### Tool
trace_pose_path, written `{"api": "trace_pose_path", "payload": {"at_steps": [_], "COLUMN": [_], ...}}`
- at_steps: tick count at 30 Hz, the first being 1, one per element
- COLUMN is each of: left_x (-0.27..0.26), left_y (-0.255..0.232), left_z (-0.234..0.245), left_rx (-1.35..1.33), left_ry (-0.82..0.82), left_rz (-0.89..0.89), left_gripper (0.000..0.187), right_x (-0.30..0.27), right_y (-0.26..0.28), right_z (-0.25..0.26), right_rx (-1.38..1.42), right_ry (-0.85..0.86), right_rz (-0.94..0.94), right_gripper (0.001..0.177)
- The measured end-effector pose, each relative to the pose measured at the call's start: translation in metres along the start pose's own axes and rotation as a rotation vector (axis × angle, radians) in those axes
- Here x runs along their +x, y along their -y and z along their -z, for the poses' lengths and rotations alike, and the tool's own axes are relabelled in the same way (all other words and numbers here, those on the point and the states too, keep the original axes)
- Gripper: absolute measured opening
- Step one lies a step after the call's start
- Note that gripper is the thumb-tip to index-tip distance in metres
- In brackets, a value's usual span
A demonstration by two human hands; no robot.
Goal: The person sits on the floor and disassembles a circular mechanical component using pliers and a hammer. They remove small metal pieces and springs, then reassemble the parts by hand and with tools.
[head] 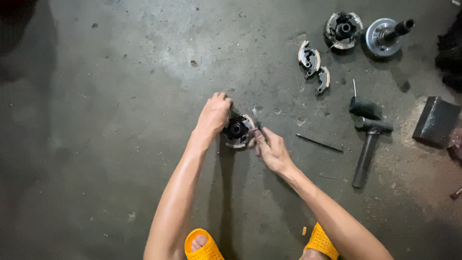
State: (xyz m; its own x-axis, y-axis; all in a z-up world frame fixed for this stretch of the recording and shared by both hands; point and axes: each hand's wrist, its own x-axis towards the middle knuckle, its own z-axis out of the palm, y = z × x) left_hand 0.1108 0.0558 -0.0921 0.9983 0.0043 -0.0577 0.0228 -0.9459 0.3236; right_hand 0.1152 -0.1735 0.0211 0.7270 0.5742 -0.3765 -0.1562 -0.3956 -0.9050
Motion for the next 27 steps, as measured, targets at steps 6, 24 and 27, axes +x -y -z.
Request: {"api": "trace_pose_path", "payload": {"at_steps": [6,24,27], "left_x": [-0.067,-0.1,-0.099], "left_y": [-0.047,-0.064,-0.066], "left_z": [0.079,0.087,0.074], "left_rx": [-0.935,-1.072,-1.073], "left_ry": [-0.383,-0.072,-0.092], "left_rz": [0.323,0.254,0.249], "left_gripper": [0.016,0.024,0.023], "right_x": [0.006,-0.007,-0.017], "right_y": [-0.034,0.026,0.034], "right_z": [0.013,0.027,0.023], "right_rx": [-0.162,-0.352,-0.364], "right_ry": [0.399,0.557,0.544], "right_rz": [-0.083,-0.047,-0.089], "right_gripper": [0.039,0.041,0.041]}}
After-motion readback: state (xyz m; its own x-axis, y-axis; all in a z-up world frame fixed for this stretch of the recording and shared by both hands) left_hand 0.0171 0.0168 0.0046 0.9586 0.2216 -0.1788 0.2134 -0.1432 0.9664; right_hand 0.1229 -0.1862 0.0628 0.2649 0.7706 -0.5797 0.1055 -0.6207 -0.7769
